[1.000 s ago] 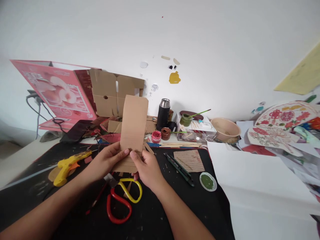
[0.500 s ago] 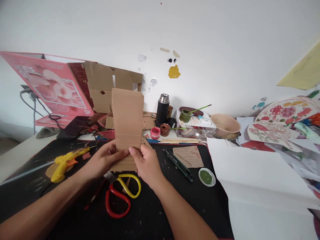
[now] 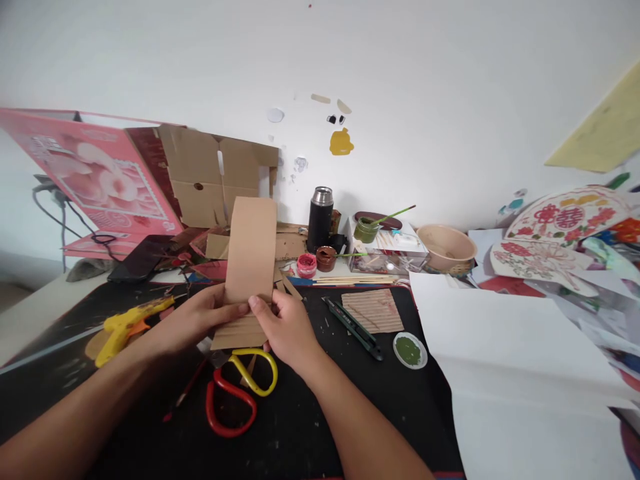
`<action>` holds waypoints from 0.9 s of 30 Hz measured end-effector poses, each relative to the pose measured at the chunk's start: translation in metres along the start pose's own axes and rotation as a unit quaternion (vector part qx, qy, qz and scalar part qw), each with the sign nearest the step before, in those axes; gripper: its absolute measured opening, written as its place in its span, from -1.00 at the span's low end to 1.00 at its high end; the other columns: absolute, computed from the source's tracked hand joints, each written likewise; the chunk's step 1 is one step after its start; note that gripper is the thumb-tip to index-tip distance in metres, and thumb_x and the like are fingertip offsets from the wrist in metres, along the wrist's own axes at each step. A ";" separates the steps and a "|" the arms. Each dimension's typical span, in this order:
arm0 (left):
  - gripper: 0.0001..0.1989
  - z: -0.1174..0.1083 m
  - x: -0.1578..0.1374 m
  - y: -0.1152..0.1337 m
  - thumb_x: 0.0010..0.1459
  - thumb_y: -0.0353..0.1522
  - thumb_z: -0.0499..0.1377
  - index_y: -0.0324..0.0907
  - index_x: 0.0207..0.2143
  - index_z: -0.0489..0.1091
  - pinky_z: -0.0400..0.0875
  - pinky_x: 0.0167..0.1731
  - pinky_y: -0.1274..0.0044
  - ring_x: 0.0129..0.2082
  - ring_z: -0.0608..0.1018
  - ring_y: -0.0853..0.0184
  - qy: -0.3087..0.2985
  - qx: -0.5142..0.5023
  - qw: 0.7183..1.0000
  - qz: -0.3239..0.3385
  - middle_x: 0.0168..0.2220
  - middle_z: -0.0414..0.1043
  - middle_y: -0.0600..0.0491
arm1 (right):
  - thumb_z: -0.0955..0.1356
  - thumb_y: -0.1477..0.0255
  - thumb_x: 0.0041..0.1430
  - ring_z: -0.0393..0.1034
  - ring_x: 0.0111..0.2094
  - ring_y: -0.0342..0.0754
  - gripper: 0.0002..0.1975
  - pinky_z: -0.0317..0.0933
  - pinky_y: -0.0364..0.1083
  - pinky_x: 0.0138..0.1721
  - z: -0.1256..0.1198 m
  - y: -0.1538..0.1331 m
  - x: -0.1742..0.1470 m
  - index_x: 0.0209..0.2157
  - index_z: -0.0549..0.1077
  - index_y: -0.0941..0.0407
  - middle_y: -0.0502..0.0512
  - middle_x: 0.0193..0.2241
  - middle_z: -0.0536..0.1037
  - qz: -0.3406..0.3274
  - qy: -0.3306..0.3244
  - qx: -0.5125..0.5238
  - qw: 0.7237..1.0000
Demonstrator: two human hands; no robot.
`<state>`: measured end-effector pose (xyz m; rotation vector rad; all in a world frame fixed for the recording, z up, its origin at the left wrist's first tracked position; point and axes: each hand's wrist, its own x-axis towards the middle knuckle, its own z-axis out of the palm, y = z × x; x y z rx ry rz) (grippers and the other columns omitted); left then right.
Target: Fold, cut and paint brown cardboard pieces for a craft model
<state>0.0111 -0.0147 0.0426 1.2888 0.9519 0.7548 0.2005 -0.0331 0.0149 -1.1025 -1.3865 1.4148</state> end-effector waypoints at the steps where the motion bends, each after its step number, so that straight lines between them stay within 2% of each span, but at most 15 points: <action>1: -0.46 -0.002 0.000 0.000 0.06 -0.10 0.47 -0.21 0.01 0.57 0.58 -0.06 0.31 -0.09 0.69 0.03 -0.011 0.005 1.000 -0.004 -0.04 0.69 -0.11 | 0.42 -0.01 0.28 0.31 -0.65 -0.18 -0.56 0.23 -0.22 -0.75 0.000 0.000 0.000 -0.20 0.52 0.12 -0.02 -0.47 0.45 0.002 -0.003 0.001 1.000; 4: -0.49 -0.004 0.000 0.000 0.08 -0.12 0.46 -0.19 0.02 0.56 0.57 -0.02 0.28 -0.09 0.69 0.05 -0.023 0.006 1.000 -0.003 -0.01 0.68 -0.10 | 0.42 0.01 0.29 0.30 -0.67 -0.20 -0.57 0.23 -0.22 -0.75 0.000 0.002 0.001 -0.21 0.51 0.13 -0.02 -0.47 0.46 0.004 -0.002 0.001 1.000; 10: -0.49 -0.003 0.003 -0.005 0.09 -0.13 0.46 -0.19 0.01 0.52 0.59 -0.05 0.32 -0.05 0.67 0.04 0.018 -0.002 0.999 0.029 0.01 0.65 -0.09 | 0.40 0.07 0.32 0.28 -0.71 -0.24 -0.63 0.11 -0.27 -0.77 0.002 0.006 0.003 -0.17 0.46 0.12 -0.07 -0.52 0.43 0.016 -0.018 0.025 0.999; 13: -0.51 -0.001 0.003 -0.009 0.16 -0.12 0.41 -0.20 0.03 0.49 0.61 -0.24 0.42 -0.24 0.68 0.18 0.008 -0.019 1.000 0.023 -0.10 0.66 -0.06 | 0.41 0.09 0.31 0.28 -0.70 -0.23 -0.63 0.14 -0.25 -0.76 0.002 0.007 0.003 -0.15 0.45 0.12 -0.07 -0.52 0.44 0.009 -0.015 0.041 0.999; 15: -0.50 0.001 0.003 -0.011 0.18 -0.11 0.39 -0.20 0.05 0.44 0.56 -0.45 0.49 -0.43 0.63 0.28 0.000 -0.026 1.000 0.005 -0.21 0.63 -0.01 | 0.41 0.10 0.29 0.28 -0.68 -0.22 -0.64 0.18 -0.24 -0.75 0.002 0.007 0.004 -0.15 0.45 0.12 -0.07 -0.52 0.44 0.003 -0.015 0.054 0.998; 17: -0.47 0.002 0.002 -0.012 0.18 -0.10 0.39 -0.20 0.07 0.40 0.50 -0.57 0.54 -0.52 0.59 0.33 -0.001 -0.029 1.000 -0.004 -0.28 0.61 0.02 | 0.41 0.11 0.28 0.29 -0.67 -0.20 -0.64 0.20 -0.24 -0.74 0.002 0.007 0.004 -0.15 0.43 0.12 -0.08 -0.53 0.42 0.002 -0.020 0.065 0.998; 22: -0.46 0.006 0.003 -0.014 0.17 -0.13 0.38 -0.20 0.08 0.35 0.48 -0.62 0.57 -0.60 0.54 0.38 0.020 -0.038 0.999 0.011 -0.36 0.56 0.09 | 0.37 0.13 0.29 0.25 -0.72 -0.20 -0.68 0.18 -0.24 -0.75 0.005 0.009 0.004 -0.14 0.40 0.09 -0.16 -0.63 0.36 0.001 -0.029 0.077 0.997; 27: -0.50 0.013 0.006 -0.019 0.13 -0.18 0.37 -0.17 0.02 0.32 0.47 -0.68 0.56 -0.65 0.53 0.37 0.050 -0.037 0.998 0.023 -0.38 0.56 0.09 | 0.38 0.14 0.26 0.15 -0.79 -0.28 -0.69 0.06 -0.24 -0.81 0.008 0.011 0.004 -0.18 0.39 0.09 -0.15 -0.54 0.40 -0.013 -0.006 0.111 0.994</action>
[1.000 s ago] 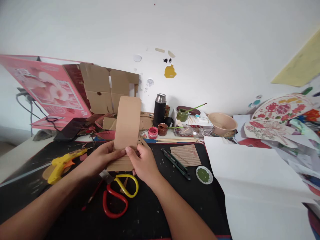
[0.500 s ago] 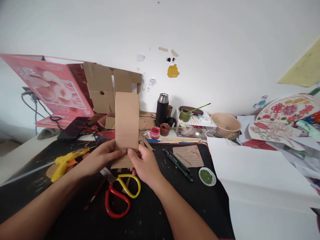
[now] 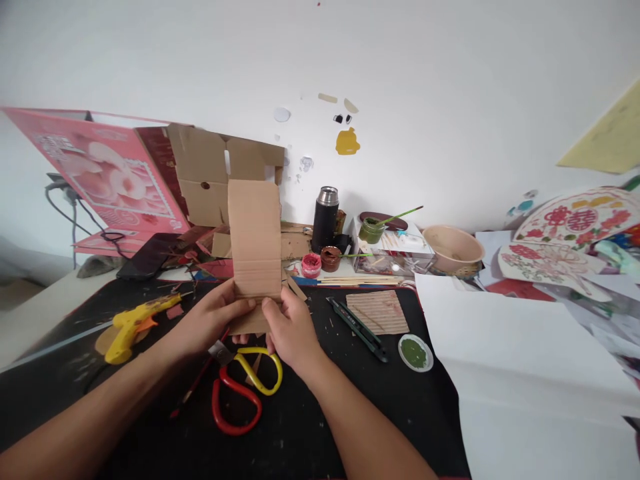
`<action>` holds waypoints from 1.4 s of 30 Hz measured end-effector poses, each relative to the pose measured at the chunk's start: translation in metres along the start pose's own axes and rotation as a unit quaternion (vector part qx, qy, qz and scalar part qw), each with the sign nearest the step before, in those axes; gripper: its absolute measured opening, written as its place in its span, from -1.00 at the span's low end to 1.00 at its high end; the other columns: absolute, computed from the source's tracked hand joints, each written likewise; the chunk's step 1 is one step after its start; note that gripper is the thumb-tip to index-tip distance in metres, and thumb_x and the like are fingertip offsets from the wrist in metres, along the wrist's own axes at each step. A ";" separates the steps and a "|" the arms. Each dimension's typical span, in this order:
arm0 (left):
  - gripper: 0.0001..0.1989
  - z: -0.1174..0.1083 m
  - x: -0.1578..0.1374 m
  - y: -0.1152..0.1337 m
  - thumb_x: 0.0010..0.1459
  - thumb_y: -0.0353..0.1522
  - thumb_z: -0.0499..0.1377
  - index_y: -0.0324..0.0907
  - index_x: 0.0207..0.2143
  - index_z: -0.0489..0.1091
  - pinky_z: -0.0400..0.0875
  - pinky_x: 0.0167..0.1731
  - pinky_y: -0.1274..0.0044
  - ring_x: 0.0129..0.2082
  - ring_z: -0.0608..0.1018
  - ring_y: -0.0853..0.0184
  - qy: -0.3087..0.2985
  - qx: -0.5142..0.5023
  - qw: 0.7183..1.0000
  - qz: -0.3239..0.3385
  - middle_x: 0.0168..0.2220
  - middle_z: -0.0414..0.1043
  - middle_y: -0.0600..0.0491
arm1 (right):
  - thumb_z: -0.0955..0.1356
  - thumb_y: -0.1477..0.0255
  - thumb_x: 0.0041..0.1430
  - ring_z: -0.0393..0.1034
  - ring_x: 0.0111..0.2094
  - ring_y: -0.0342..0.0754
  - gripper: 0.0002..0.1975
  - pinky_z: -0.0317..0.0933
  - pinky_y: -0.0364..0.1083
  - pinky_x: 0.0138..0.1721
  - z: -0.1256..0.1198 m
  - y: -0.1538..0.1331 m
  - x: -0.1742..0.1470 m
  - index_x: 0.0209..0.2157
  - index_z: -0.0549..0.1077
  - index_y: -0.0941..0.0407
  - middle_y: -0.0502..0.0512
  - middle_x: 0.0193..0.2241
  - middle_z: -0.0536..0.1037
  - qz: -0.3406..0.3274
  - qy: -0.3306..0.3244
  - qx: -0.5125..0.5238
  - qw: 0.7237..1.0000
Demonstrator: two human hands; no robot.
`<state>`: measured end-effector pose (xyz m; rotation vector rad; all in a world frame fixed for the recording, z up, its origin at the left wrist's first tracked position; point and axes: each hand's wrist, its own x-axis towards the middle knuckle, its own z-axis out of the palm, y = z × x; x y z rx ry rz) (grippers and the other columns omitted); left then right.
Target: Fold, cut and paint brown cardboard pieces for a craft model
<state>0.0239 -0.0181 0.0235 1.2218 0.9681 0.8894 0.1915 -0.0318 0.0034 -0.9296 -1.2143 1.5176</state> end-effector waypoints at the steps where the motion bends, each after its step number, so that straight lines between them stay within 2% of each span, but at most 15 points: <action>1: -0.53 0.001 0.000 -0.001 0.12 -0.19 0.37 -0.16 0.00 0.33 0.47 -0.69 0.56 -0.66 0.52 0.37 0.005 -0.002 1.000 0.002 -0.40 0.55 0.11 | 0.38 0.14 0.26 0.15 -0.79 -0.28 -0.69 0.05 -0.24 -0.81 0.001 0.000 0.000 -0.19 0.39 0.09 -0.15 -0.53 0.39 -0.001 0.005 0.005 1.000; 4: -0.58 0.005 -0.001 -0.001 0.11 -0.20 0.36 -0.15 -0.06 0.34 0.42 -0.73 0.58 -0.70 0.50 0.37 0.021 -0.012 1.000 0.007 -0.47 0.52 0.15 | 0.39 0.13 0.25 0.15 -0.79 -0.26 -0.69 0.01 -0.25 -0.82 0.004 -0.002 -0.002 -0.20 0.37 0.08 -0.16 -0.59 0.37 -0.003 0.013 0.020 1.000; 8: -0.57 0.009 -0.002 0.000 0.10 -0.18 0.37 -0.15 -0.06 0.36 0.38 -0.76 0.56 -0.72 0.49 0.36 0.037 -0.024 0.999 0.013 -0.46 0.53 0.15 | 0.37 0.13 0.28 0.23 -0.76 -0.20 -0.70 -0.02 -0.25 -0.80 0.009 -0.003 -0.004 -0.17 0.35 0.07 -0.16 -0.64 0.38 -0.002 0.013 0.042 0.999; 12: -0.48 0.013 -0.001 0.000 0.08 -0.18 0.39 -0.14 0.04 0.38 0.36 -0.73 0.54 -0.70 0.51 0.34 0.044 -0.029 0.999 0.009 -0.43 0.57 0.13 | 0.38 0.11 0.26 0.25 -0.76 -0.18 -0.69 0.00 -0.23 -0.80 0.008 0.000 -0.002 -0.19 0.33 0.05 -0.17 -0.64 0.36 0.003 0.027 0.044 0.999; 16: -0.41 0.013 0.001 0.001 0.10 -0.15 0.40 -0.15 0.13 0.38 0.32 -0.69 0.57 -0.67 0.51 0.33 0.042 -0.022 0.999 0.005 -0.51 0.52 0.17 | 0.37 0.08 0.26 0.21 -0.77 -0.21 -0.67 -0.01 -0.23 -0.80 0.004 0.001 0.002 -0.19 0.33 0.05 -0.16 -0.61 0.40 0.003 0.011 0.025 1.000; 18: -0.44 0.011 0.001 0.004 0.11 -0.11 0.41 -0.18 0.08 0.42 0.44 -0.57 0.52 -0.57 0.57 0.29 0.039 -0.017 0.999 0.016 -0.44 0.58 0.11 | 0.37 0.08 0.27 0.16 -0.79 -0.25 -0.66 0.01 -0.23 -0.80 0.002 0.000 0.002 -0.17 0.35 0.06 -0.18 -0.60 0.39 -0.001 0.002 0.014 1.000; 20: -0.44 0.008 0.001 0.007 0.10 -0.07 0.42 -0.19 0.03 0.46 0.56 -0.35 0.44 -0.39 0.66 0.21 0.042 -0.017 0.998 0.032 -0.27 0.66 0.01 | 0.38 0.09 0.26 0.11 -0.80 -0.28 -0.66 0.04 -0.24 -0.80 0.001 -0.002 0.002 -0.17 0.37 0.07 -0.21 -0.60 0.34 -0.003 0.002 0.005 1.000; 23: -0.42 0.002 0.001 0.012 0.08 -0.03 0.43 -0.21 0.02 0.47 0.59 -0.16 0.37 -0.18 0.68 0.10 0.041 -0.016 0.998 0.044 -0.07 0.67 -0.09 | 0.39 0.10 0.25 0.12 -0.79 -0.29 -0.66 0.08 -0.24 -0.79 0.001 -0.003 0.001 -0.17 0.39 0.08 -0.21 -0.56 0.34 0.006 0.000 0.000 1.000; 27: -0.40 -0.002 0.000 0.012 0.09 -0.03 0.43 -0.21 0.04 0.46 0.60 -0.19 0.37 -0.17 0.69 0.09 0.032 -0.016 0.998 0.043 -0.02 0.66 -0.12 | 0.41 0.05 0.24 0.22 -0.74 -0.23 -0.59 0.09 -0.24 -0.78 -0.001 -0.005 0.000 -0.12 0.42 0.09 -0.15 -0.56 0.37 0.031 -0.016 0.002 0.999; 31: -0.39 -0.001 -0.002 0.010 0.08 -0.04 0.43 -0.21 0.05 0.46 0.60 -0.28 0.39 -0.26 0.69 0.12 0.022 -0.021 0.999 0.017 -0.08 0.67 -0.11 | 0.44 0.02 0.22 0.29 -0.66 -0.17 -0.53 0.15 -0.21 -0.76 -0.003 -0.009 0.000 -0.04 0.45 0.09 -0.09 -0.50 0.40 0.029 0.007 0.010 0.999; 35: -0.38 0.003 -0.001 0.008 0.05 -0.08 0.45 -0.19 0.07 0.46 0.58 -0.33 0.42 -0.31 0.68 0.15 0.027 -0.031 0.999 0.002 -0.09 0.68 -0.08 | 0.43 0.05 0.21 0.28 -0.65 -0.16 -0.57 0.13 -0.21 -0.78 -0.003 -0.010 0.001 -0.08 0.45 0.08 -0.08 -0.50 0.39 0.028 0.020 -0.008 0.999; 42: -0.40 0.006 0.001 0.004 0.10 -0.07 0.41 -0.18 0.10 0.45 0.59 -0.25 0.39 -0.21 0.70 0.09 0.017 -0.023 0.999 0.032 -0.06 0.67 -0.11 | 0.42 0.11 0.22 0.31 -0.63 -0.14 -0.64 0.16 -0.18 -0.77 -0.001 -0.006 0.000 -0.11 0.40 0.06 -0.04 -0.43 0.44 0.026 0.021 -0.017 0.999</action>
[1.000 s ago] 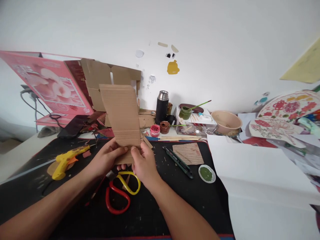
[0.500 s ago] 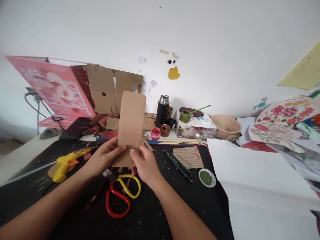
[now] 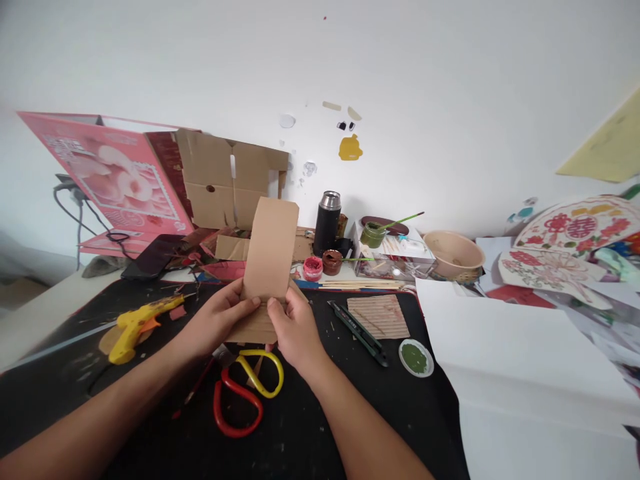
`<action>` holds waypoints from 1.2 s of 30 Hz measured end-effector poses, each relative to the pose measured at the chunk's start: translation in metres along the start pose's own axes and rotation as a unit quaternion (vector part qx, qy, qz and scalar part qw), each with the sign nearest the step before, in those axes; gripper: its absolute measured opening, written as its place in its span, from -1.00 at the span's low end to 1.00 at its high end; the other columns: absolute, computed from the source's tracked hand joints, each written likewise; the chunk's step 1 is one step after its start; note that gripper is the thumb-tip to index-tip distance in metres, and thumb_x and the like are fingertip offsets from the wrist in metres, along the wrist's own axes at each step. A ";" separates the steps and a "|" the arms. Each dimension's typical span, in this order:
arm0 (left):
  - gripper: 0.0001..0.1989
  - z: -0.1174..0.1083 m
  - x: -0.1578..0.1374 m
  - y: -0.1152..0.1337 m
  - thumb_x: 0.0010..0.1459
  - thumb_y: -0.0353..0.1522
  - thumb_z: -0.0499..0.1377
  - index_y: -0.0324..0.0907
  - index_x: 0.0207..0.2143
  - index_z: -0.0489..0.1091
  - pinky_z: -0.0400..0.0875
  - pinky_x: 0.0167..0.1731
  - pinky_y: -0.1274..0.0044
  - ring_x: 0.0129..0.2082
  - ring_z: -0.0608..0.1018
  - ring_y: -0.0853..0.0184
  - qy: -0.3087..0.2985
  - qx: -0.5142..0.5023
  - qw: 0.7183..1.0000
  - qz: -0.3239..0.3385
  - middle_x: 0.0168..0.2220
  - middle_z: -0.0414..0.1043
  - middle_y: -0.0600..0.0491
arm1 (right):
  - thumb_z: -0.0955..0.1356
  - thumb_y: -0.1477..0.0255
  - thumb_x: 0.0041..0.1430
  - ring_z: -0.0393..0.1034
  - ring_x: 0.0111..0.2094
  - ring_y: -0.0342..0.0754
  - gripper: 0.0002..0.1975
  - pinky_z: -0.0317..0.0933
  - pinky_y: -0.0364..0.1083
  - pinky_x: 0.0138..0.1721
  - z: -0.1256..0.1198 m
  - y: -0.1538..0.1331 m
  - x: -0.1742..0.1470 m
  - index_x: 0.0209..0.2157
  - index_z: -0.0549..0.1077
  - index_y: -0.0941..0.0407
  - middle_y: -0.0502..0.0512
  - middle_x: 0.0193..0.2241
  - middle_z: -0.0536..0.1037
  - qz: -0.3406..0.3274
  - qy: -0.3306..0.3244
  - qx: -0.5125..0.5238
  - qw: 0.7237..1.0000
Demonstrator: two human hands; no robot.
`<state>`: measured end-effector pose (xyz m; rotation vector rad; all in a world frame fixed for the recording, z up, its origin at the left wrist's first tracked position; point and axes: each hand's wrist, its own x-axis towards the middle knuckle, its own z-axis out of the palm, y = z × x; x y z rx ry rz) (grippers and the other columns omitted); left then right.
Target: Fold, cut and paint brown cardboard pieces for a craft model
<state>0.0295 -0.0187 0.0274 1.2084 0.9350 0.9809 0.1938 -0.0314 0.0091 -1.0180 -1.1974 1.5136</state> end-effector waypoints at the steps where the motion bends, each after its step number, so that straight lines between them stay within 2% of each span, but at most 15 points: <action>1: -0.41 0.000 0.000 -0.001 0.10 -0.08 0.41 -0.19 0.09 0.45 0.59 -0.23 0.38 -0.19 0.70 0.09 0.001 0.002 1.000 0.005 -0.05 0.67 -0.12 | 0.42 0.11 0.23 0.31 -0.63 -0.14 -0.64 0.17 -0.18 -0.77 0.000 0.001 0.000 -0.10 0.40 0.06 -0.03 -0.41 0.44 -0.003 0.001 -0.002 1.000; 6: -0.44 0.002 -0.002 -0.001 0.09 -0.12 0.43 -0.19 0.06 0.47 0.56 -0.11 0.39 -0.08 0.67 0.08 0.020 0.007 0.999 0.032 -0.01 0.66 -0.11 | 0.40 0.11 0.27 0.31 -0.62 -0.15 -0.63 0.15 -0.20 -0.79 0.002 0.002 -0.004 -0.04 0.41 0.05 0.00 -0.37 0.45 -0.017 0.009 -0.011 1.000; 10: -0.46 0.004 -0.003 -0.001 0.06 -0.11 0.45 -0.18 0.01 0.48 0.54 -0.15 0.40 -0.12 0.67 0.09 0.030 -0.008 0.999 0.043 -0.05 0.68 -0.10 | 0.37 0.12 0.29 0.22 -0.66 -0.15 -0.63 0.07 -0.20 -0.78 0.005 -0.002 -0.009 -0.01 0.44 0.06 -0.03 -0.46 0.42 -0.017 0.016 -0.015 1.000; 15: -0.50 0.007 -0.001 -0.008 0.06 -0.11 0.45 -0.16 -0.04 0.49 0.53 -0.14 0.40 -0.14 0.67 0.10 0.047 -0.021 0.997 0.064 -0.07 0.68 -0.08 | 0.37 0.15 0.30 0.20 -0.65 -0.15 -0.65 0.09 -0.18 -0.71 0.007 0.000 -0.007 0.01 0.45 0.03 -0.02 -0.46 0.45 -0.027 0.032 -0.006 0.999; 19: -0.41 0.010 0.000 -0.007 0.06 -0.06 0.44 -0.17 0.05 0.48 0.54 -0.13 0.39 -0.11 0.66 0.08 0.054 -0.007 0.998 0.042 -0.01 0.66 -0.10 | 0.39 0.14 0.26 0.22 -0.66 -0.16 -0.69 0.06 -0.20 -0.76 0.003 0.002 -0.002 -0.10 0.43 0.04 -0.06 -0.50 0.39 -0.020 0.036 -0.014 0.999; 24: -0.36 0.005 -0.004 0.004 0.11 0.01 0.39 -0.19 0.09 0.46 0.56 -0.19 0.37 -0.16 0.67 0.07 0.039 0.021 0.999 0.017 -0.02 0.66 -0.12 | 0.41 0.13 0.23 0.31 -0.59 -0.12 -0.66 0.14 -0.21 -0.77 0.000 -0.001 -0.003 -0.08 0.45 0.05 -0.01 -0.40 0.44 -0.013 0.010 -0.026 1.000; 28: -0.35 0.003 -0.004 0.005 0.11 0.02 0.39 -0.18 0.12 0.45 0.57 -0.18 0.33 -0.15 0.68 0.04 0.024 0.022 0.999 0.030 -0.06 0.68 -0.12 | 0.43 0.10 0.22 0.39 -0.51 -0.07 -0.64 0.19 -0.20 -0.71 -0.001 0.001 -0.001 -0.10 0.47 0.05 0.05 -0.34 0.49 0.003 0.005 0.000 1.000; 33: -0.39 0.001 -0.004 0.004 0.09 -0.01 0.41 -0.18 0.07 0.49 0.55 -0.11 0.35 -0.11 0.67 0.05 0.026 0.026 0.999 0.031 -0.04 0.68 -0.11 | 0.43 0.16 0.23 0.47 -0.33 0.00 -0.70 0.30 -0.15 -0.48 -0.001 0.003 0.001 -0.16 0.51 0.08 0.12 -0.25 0.59 -0.040 0.020 0.013 0.999; 36: -0.44 -0.001 -0.002 0.002 0.10 -0.03 0.42 -0.20 0.01 0.51 0.53 -0.13 0.39 -0.13 0.66 0.08 0.024 0.043 0.998 0.025 -0.06 0.68 -0.10 | 0.43 0.18 0.22 0.47 -0.38 -0.02 -0.69 0.30 -0.14 -0.48 0.000 0.002 0.000 -0.12 0.51 0.08 0.09 -0.29 0.60 -0.038 0.012 0.016 0.999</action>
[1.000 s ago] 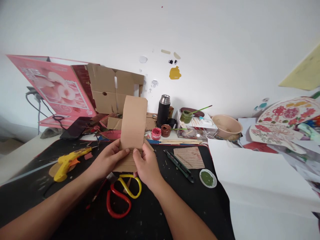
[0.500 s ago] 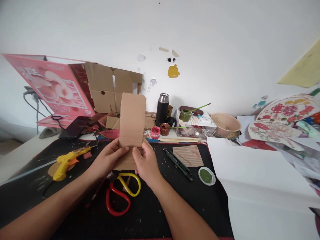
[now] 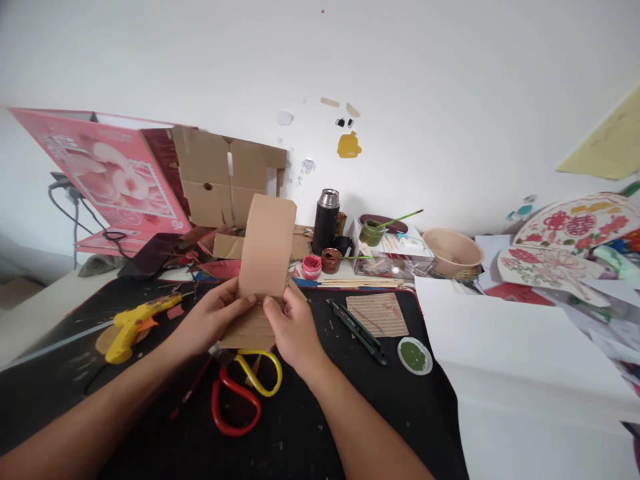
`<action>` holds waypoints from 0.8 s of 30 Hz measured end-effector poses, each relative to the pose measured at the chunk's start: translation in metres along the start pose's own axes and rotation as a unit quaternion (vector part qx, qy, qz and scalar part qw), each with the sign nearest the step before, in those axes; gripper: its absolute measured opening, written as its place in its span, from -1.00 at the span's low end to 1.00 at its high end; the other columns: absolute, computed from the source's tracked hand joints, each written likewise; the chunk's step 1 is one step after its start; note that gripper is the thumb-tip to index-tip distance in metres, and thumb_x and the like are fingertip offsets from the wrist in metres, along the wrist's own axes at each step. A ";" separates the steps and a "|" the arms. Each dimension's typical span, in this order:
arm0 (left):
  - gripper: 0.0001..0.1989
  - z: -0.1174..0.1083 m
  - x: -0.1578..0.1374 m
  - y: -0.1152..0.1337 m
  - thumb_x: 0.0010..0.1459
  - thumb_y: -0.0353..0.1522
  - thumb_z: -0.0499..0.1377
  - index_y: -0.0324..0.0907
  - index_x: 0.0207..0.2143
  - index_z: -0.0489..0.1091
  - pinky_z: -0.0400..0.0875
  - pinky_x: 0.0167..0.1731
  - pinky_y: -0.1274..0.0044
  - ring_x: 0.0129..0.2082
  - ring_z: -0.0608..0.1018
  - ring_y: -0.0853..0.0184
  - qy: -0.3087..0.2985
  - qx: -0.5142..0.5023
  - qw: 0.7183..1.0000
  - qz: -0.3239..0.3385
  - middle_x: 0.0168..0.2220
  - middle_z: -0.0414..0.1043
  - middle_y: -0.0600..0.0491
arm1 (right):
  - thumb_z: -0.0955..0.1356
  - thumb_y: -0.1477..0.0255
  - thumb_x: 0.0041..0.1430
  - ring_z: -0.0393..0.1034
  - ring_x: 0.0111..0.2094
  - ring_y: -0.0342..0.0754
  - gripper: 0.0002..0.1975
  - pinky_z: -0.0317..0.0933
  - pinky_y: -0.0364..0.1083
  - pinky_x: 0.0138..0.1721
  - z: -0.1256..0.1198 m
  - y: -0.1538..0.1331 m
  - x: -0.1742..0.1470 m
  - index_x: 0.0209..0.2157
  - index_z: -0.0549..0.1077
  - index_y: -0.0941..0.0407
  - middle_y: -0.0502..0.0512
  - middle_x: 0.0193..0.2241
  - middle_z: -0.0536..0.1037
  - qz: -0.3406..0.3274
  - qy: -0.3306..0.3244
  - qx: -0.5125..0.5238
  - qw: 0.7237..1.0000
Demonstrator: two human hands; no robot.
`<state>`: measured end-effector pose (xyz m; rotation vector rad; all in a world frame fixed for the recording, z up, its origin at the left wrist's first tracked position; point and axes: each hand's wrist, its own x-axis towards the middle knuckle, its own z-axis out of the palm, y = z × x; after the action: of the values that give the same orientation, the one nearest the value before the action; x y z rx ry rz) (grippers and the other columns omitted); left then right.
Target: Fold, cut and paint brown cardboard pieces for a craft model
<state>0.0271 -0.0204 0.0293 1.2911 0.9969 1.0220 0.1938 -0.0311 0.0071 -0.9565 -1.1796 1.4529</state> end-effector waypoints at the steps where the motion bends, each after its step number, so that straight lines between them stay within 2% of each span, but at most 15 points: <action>1: -0.46 0.000 0.001 -0.001 0.10 -0.04 0.41 -0.21 -0.01 0.52 0.52 -0.13 0.39 -0.14 0.66 0.09 -0.002 0.002 1.000 0.001 -0.06 0.68 -0.10 | 0.42 0.17 0.21 0.46 -0.42 -0.02 -0.68 0.28 -0.14 -0.51 0.000 0.000 -0.001 -0.10 0.50 0.08 0.08 -0.32 0.59 0.006 -0.002 -0.002 1.000; 4: -0.47 0.000 0.003 -0.005 0.11 -0.06 0.41 -0.21 -0.01 0.52 0.53 -0.13 0.38 -0.15 0.67 0.10 -0.002 -0.014 1.000 0.010 -0.06 0.68 -0.10 | 0.41 0.16 0.22 0.39 -0.54 -0.06 -0.66 0.21 -0.14 -0.61 0.002 -0.001 -0.003 -0.09 0.48 0.08 0.04 -0.37 0.57 0.022 0.001 -0.013 1.000; 6: -0.48 0.002 0.003 -0.006 0.10 -0.08 0.42 -0.21 0.00 0.52 0.53 -0.13 0.38 -0.17 0.68 0.11 -0.001 -0.031 0.999 0.012 -0.06 0.69 -0.09 | 0.39 0.17 0.23 0.34 -0.57 -0.08 -0.67 0.22 -0.13 -0.60 0.003 -0.001 -0.004 -0.07 0.48 0.07 0.03 -0.38 0.57 0.013 0.005 -0.011 1.000; 12: -0.53 0.007 -0.001 -0.006 0.03 -0.11 0.46 -0.19 -0.09 0.53 0.53 -0.12 0.41 -0.17 0.68 0.12 0.025 -0.050 0.998 0.027 -0.08 0.70 -0.07 | 0.41 0.22 0.22 0.48 -0.38 0.00 -0.76 0.36 -0.05 -0.33 0.008 -0.003 -0.006 -0.16 0.52 0.06 0.06 -0.32 0.62 -0.056 0.024 0.006 0.998; 16: -0.50 0.011 -0.001 -0.006 0.04 -0.09 0.45 -0.18 -0.06 0.53 0.53 -0.12 0.40 -0.14 0.68 0.10 0.043 -0.046 0.998 0.028 -0.06 0.69 -0.08 | 0.40 0.19 0.23 0.41 -0.48 -0.03 -0.73 0.29 -0.08 -0.44 0.005 0.001 -0.004 -0.13 0.50 0.05 0.03 -0.37 0.59 -0.018 0.022 0.012 1.000; 19: -0.46 0.009 0.001 -0.004 0.06 -0.07 0.43 -0.18 0.00 0.52 0.54 -0.11 0.37 -0.12 0.68 0.08 0.027 -0.040 0.999 0.006 -0.03 0.68 -0.09 | 0.40 0.18 0.22 0.37 -0.51 -0.05 -0.72 0.25 -0.09 -0.49 0.002 0.004 0.000 -0.13 0.49 0.05 0.01 -0.41 0.57 0.003 0.014 0.004 1.000; 24: -0.42 -0.002 0.000 0.003 0.05 -0.04 0.43 -0.19 0.01 0.52 0.54 -0.06 0.31 -0.07 0.67 0.00 0.009 0.009 1.000 -0.014 -0.04 0.68 -0.11 | 0.42 0.22 0.22 0.52 -0.22 0.06 -0.77 0.37 -0.04 -0.21 0.000 0.003 0.002 -0.18 0.51 0.07 0.07 -0.27 0.62 -0.035 -0.003 0.008 0.999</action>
<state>0.0255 -0.0195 0.0324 1.2822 1.0373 1.0066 0.1930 -0.0290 0.0038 -0.8925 -1.1935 1.4080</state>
